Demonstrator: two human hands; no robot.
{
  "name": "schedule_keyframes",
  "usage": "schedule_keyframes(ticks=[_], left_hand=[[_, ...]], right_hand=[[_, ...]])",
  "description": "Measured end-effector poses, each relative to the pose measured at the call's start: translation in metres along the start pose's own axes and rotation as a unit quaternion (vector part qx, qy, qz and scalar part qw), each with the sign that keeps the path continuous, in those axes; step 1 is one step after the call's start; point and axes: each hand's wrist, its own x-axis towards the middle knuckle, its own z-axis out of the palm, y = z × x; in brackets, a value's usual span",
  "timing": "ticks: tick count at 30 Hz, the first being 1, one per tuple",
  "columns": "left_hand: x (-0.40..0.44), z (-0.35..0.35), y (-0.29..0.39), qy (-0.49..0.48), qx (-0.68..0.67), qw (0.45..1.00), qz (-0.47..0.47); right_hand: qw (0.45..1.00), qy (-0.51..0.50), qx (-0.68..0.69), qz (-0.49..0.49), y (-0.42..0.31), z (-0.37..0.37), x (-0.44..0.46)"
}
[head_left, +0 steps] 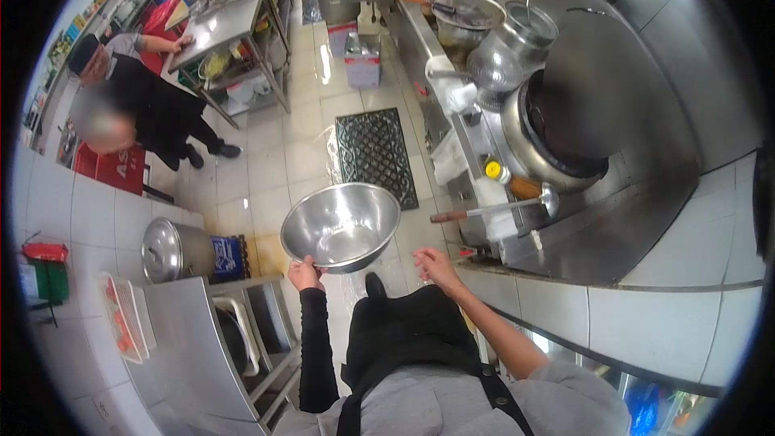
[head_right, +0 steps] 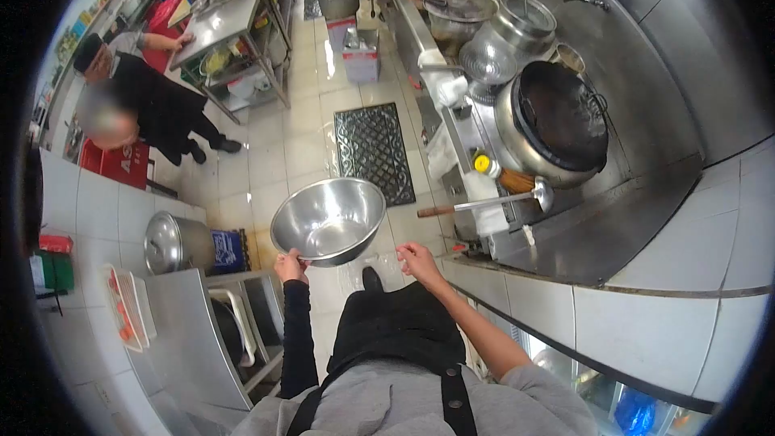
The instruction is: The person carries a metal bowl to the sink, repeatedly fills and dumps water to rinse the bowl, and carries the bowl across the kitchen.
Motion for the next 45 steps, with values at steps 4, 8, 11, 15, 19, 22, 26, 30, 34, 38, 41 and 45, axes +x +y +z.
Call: schedule_keyframes(ticks=[4,8,11,15,19,22,26,30,34,38,41,45], left_hand=[[0.032,0.037,0.026,-0.006,-0.021,1.0,-0.004],[0.067,0.085,0.057,-0.024,0.004,1.0,0.011],[0.092,0.129,0.08,-0.045,0.018,0.999,0.015],[0.131,0.186,0.09,-0.068,0.036,0.997,0.029],[0.155,0.263,0.116,-0.066,0.065,0.995,0.031],[0.189,0.311,0.139,-0.068,0.107,0.992,0.012],[0.213,0.363,0.181,-0.093,0.122,0.987,0.053],[0.232,0.406,0.204,-0.08,0.101,0.99,0.061],[0.264,0.431,0.221,-0.074,0.058,0.993,0.073],[0.308,0.445,0.237,-0.055,0.005,0.997,0.06],[0.345,0.463,0.252,-0.018,0.001,0.998,0.059],[0.403,0.473,0.267,0.003,-0.023,0.998,0.058]], right_hand=[[0.991,0.083,0.04,-0.092,-0.061,0.001,-0.009],[0.97,0.166,0.096,-0.149,-0.114,-0.008,0.009],[0.959,0.204,0.099,-0.169,-0.143,-0.027,0.039],[0.946,0.24,0.112,-0.185,-0.163,-0.062,0.102],[0.947,0.267,0.094,-0.15,-0.169,-0.107,0.181],[0.946,0.267,0.114,-0.146,-0.205,-0.132,0.238],[0.952,0.23,0.117,-0.166,-0.264,-0.141,0.312],[0.964,0.152,0.097,-0.196,-0.35,-0.128,0.363],[0.973,0.113,0.047,-0.194,-0.407,-0.092,0.408],[0.972,0.106,-0.044,-0.207,-0.431,-0.052,0.451],[0.971,0.102,-0.097,-0.192,-0.431,-0.029,0.491],[0.978,0.075,-0.098,-0.165,-0.457,0.008,0.521]])
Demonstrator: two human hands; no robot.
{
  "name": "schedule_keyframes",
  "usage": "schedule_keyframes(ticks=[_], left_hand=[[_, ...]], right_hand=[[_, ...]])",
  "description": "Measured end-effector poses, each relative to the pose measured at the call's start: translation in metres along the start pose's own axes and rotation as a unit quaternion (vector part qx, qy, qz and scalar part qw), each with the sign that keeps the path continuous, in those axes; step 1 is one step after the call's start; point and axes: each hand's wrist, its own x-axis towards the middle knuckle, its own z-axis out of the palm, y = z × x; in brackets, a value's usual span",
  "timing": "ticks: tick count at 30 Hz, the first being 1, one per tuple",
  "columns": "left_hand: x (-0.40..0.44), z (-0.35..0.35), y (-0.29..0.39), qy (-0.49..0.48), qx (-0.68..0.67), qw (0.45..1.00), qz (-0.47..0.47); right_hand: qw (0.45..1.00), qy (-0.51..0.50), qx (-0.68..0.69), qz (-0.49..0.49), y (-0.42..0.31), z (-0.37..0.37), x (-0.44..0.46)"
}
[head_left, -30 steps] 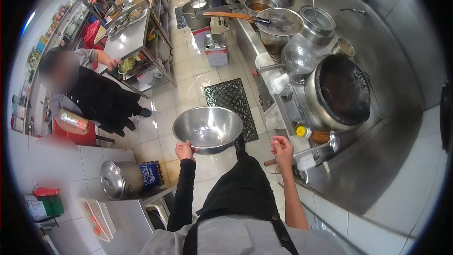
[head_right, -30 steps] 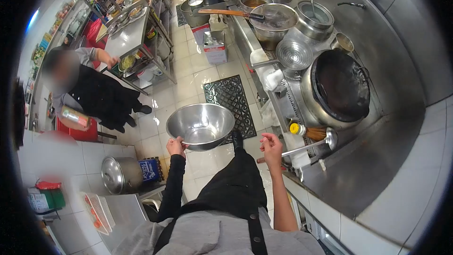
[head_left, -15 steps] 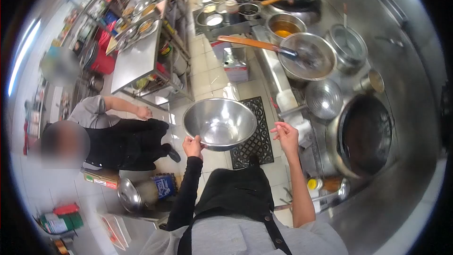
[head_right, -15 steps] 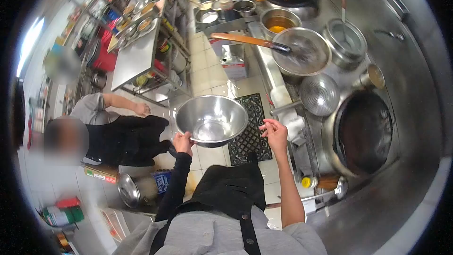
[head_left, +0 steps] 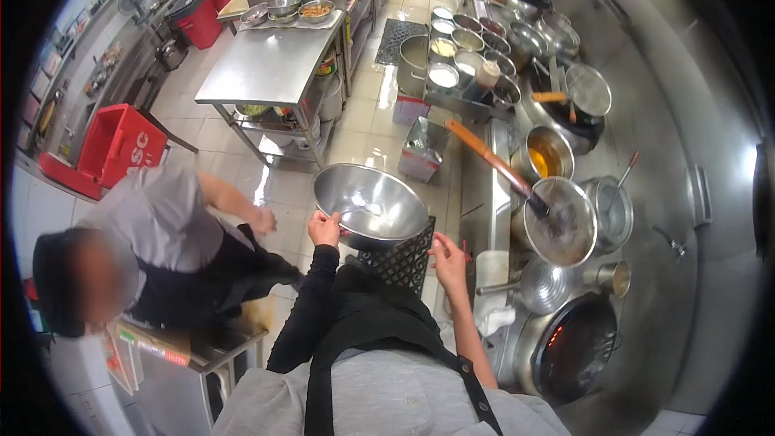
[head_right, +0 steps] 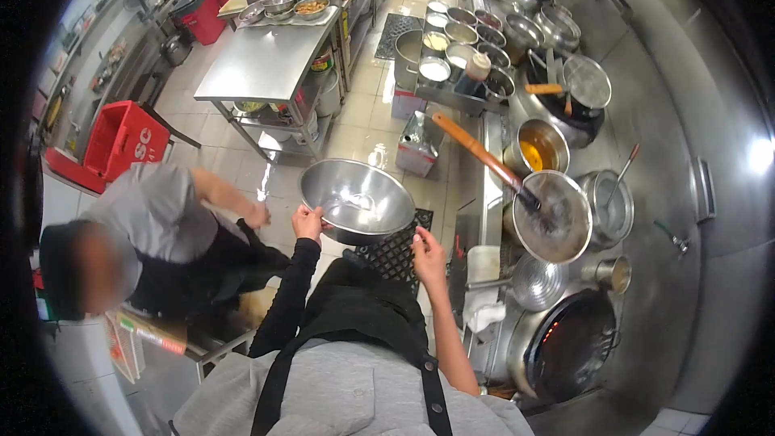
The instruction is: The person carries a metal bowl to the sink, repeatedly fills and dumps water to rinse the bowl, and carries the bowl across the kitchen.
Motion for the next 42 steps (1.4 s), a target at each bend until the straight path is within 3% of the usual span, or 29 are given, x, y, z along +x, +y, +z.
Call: schedule_keyframes(ticks=[4,10,14,18,20,22,23,24,25,27,31,37,40,42], left_hand=[[0.051,0.01,0.013,0.014,-0.022,1.0,-0.003],[0.107,-0.007,0.001,0.08,0.022,0.993,0.085],[0.116,-0.027,0.018,0.132,-0.038,0.99,0.015],[0.123,-0.044,0.023,0.223,-0.08,0.971,-0.038],[0.117,-0.043,0.038,0.244,-0.085,0.966,-0.03],[0.113,-0.044,0.032,0.255,-0.095,0.961,0.044],[0.108,-0.041,0.04,0.292,0.001,0.957,-0.001],[0.103,-0.032,0.052,0.341,0.009,0.94,0.006],[0.112,-0.047,0.023,0.38,0.112,0.918,0.014],[0.115,-0.06,-0.016,0.445,0.129,0.884,0.061],[0.066,-0.012,0.055,0.476,-0.117,0.871,0.029],[0.019,-0.011,0.032,0.548,-0.165,0.818,0.055],[-0.007,-0.011,0.045,0.566,-0.194,0.8,0.051],[-0.023,-0.018,0.041,0.573,-0.21,0.789,0.065]], right_hand=[[0.999,-0.053,-0.004,-0.01,-0.036,0.035,0.043],[0.986,-0.149,-0.053,-0.056,-0.1,0.082,0.114],[0.972,-0.215,-0.032,-0.093,-0.114,0.119,0.163],[0.949,-0.309,-0.022,-0.051,-0.141,0.157,0.206],[0.925,-0.376,-0.028,-0.04,-0.141,0.179,0.232],[0.898,-0.434,-0.063,-0.044,-0.131,0.2,0.264],[0.886,-0.456,-0.082,-0.03,-0.16,0.203,0.269],[0.876,-0.477,-0.065,-0.007,-0.17,0.21,0.281],[0.867,-0.493,-0.066,-0.023,-0.165,0.219,0.297],[0.868,-0.494,-0.057,0.014,-0.179,0.23,0.309],[0.846,-0.52,-0.09,0.076,-0.161,0.251,0.347],[0.793,-0.573,-0.161,0.128,-0.133,0.292,0.344],[0.787,-0.55,-0.224,0.169,-0.112,0.309,0.315],[0.744,-0.582,-0.247,0.217,-0.096,0.324,0.3]])
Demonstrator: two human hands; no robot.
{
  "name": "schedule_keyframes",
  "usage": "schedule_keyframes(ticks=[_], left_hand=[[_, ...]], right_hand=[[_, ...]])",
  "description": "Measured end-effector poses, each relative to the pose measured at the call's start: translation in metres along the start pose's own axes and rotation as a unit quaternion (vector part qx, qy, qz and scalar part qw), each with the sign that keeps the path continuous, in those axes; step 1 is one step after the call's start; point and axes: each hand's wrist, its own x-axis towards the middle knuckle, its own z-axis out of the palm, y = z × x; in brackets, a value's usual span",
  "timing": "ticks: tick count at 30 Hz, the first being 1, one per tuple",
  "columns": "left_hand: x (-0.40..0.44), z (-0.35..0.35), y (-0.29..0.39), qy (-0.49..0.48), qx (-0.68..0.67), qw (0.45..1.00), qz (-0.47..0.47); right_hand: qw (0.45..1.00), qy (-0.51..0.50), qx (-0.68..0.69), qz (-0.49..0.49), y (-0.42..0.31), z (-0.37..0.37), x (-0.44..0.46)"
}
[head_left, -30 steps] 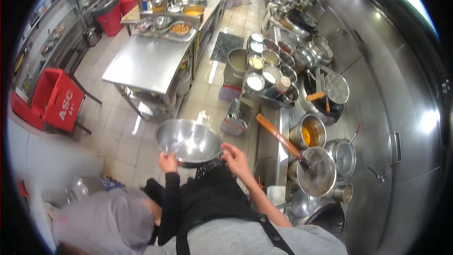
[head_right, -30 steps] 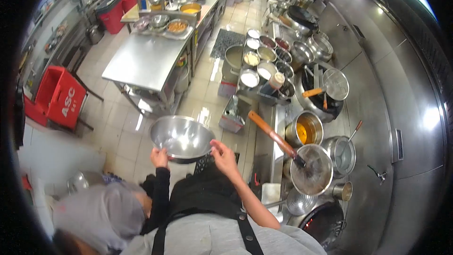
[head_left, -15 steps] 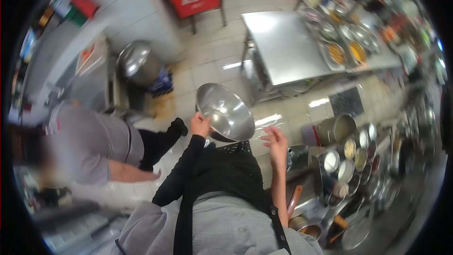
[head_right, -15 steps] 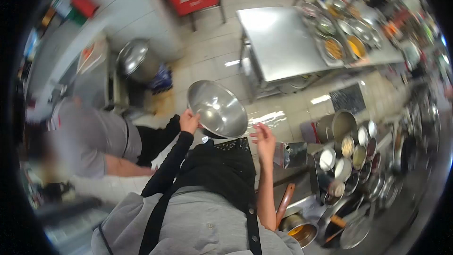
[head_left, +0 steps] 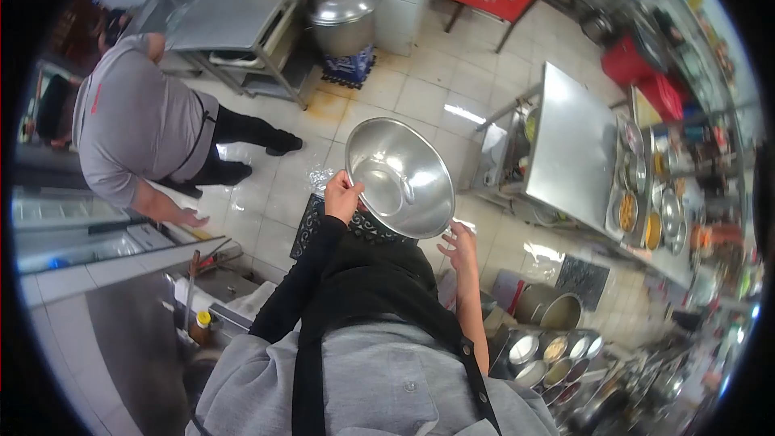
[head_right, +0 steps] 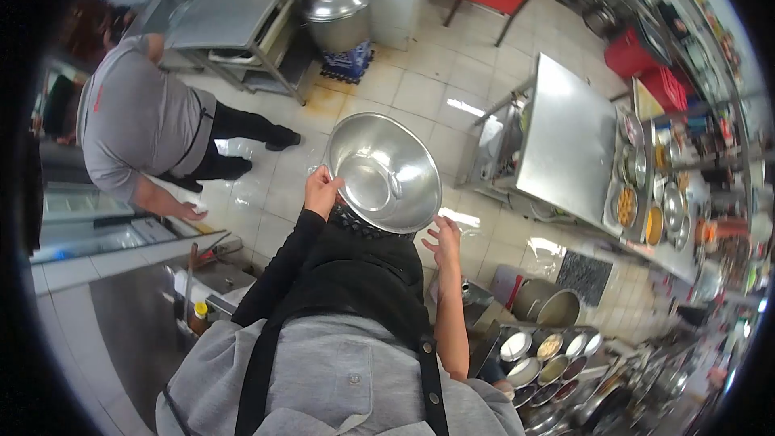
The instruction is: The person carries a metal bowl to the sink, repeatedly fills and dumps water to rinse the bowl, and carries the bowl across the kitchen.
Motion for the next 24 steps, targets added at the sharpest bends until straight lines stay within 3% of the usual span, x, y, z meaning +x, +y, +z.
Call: schedule_keyframes(ticks=[3,6,7,10,11,17,22,24], left_hand=[[0.004,-0.031,0.004,0.012,-0.016,1.0,0.007],[0.011,-0.071,0.022,0.006,-0.047,0.999,0.027],[0.016,-0.086,0.027,0.007,-0.074,0.997,0.028],[0.03,-0.135,0.045,0.046,-0.083,0.995,0.042],[0.037,-0.153,0.048,0.051,-0.1,0.992,0.05],[0.08,-0.255,0.085,0.059,-0.183,0.98,0.058],[0.098,-0.327,0.141,-0.034,-0.289,0.953,0.081],[0.117,-0.358,0.132,-0.052,-0.249,0.963,0.083]], right_hand=[[0.997,-0.053,-0.004,0.057,0.0,0.047,0.017],[0.995,-0.101,0.01,0.015,0.002,0.095,0.034],[0.99,-0.113,0.068,-0.038,0.005,0.111,0.043],[0.985,-0.108,0.056,-0.126,-0.015,0.175,0.02],[0.98,-0.139,0.051,-0.137,-0.014,0.183,0.042],[0.968,-0.111,-0.023,-0.226,-0.049,0.33,-0.01],[0.952,-0.111,-0.01,-0.284,-0.078,0.425,-0.039],[0.947,-0.112,-0.012,-0.301,-0.095,0.468,-0.068]])
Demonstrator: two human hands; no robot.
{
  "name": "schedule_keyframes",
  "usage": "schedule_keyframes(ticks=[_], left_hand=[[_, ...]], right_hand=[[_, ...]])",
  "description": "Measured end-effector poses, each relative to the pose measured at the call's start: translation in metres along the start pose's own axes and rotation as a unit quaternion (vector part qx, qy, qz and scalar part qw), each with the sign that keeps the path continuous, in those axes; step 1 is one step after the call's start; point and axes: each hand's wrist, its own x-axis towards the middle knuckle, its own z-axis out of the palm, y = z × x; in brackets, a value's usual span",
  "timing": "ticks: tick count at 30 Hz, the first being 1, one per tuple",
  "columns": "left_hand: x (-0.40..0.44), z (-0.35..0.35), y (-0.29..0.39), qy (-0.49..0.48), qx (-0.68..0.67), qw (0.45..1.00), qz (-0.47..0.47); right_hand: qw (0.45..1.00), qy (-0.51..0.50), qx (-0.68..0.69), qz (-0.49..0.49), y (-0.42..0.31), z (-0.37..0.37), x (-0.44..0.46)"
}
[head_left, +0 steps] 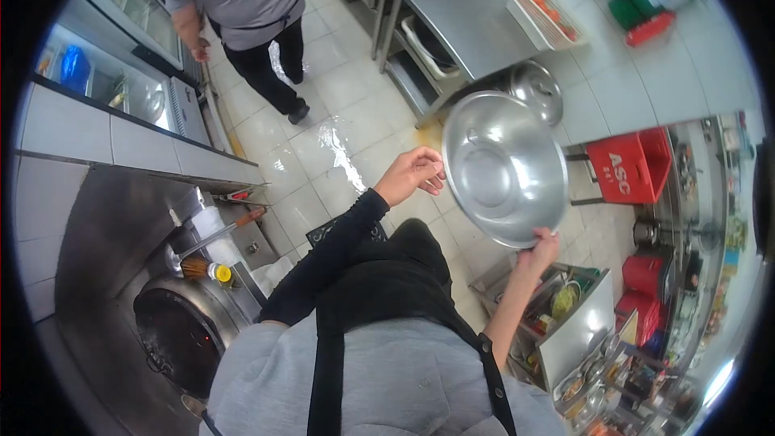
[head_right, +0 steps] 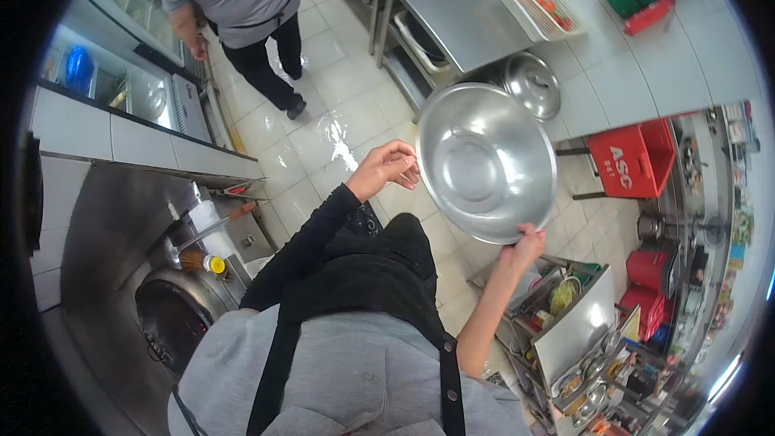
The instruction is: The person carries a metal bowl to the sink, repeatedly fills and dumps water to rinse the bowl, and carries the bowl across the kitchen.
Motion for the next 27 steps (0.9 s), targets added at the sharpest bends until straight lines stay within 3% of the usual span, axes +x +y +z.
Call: schedule_keyframes(ticks=[6,10,12,16,18,20,22,24,27], left_hand=[[0.035,-0.101,0.008,0.069,0.113,0.99,-0.038],[0.074,-0.192,0.007,0.162,0.138,0.974,-0.081],[0.096,-0.243,-0.007,0.223,0.191,0.949,-0.115],[0.119,-0.379,-0.072,0.295,0.35,0.869,-0.189],[0.117,-0.404,-0.042,0.305,0.426,0.821,-0.228],[0.102,-0.467,-0.062,0.35,0.514,0.769,-0.15],[0.089,-0.511,-0.055,0.392,0.461,0.759,-0.242],[0.082,-0.516,-0.025,0.46,0.261,0.807,-0.264],[0.065,-0.541,-0.02,0.54,0.074,0.798,-0.258]], right_hand=[[0.992,0.029,-0.021,-0.12,-0.028,0.096,0.07],[0.986,0.073,-0.018,-0.147,-0.03,0.187,0.106],[0.979,0.105,-0.001,-0.173,-0.026,0.246,0.118],[0.986,0.104,0.017,-0.132,-0.004,0.337,0.177],[0.99,0.085,0.043,-0.102,-0.006,0.414,0.182],[0.992,0.057,0.037,-0.108,0.006,0.477,0.204],[0.991,0.034,0.037,-0.122,0.018,0.541,0.222],[0.992,0.019,0.03,-0.118,0.034,0.6,0.246],[0.993,0.009,0.051,-0.108,0.054,0.687,0.261]])
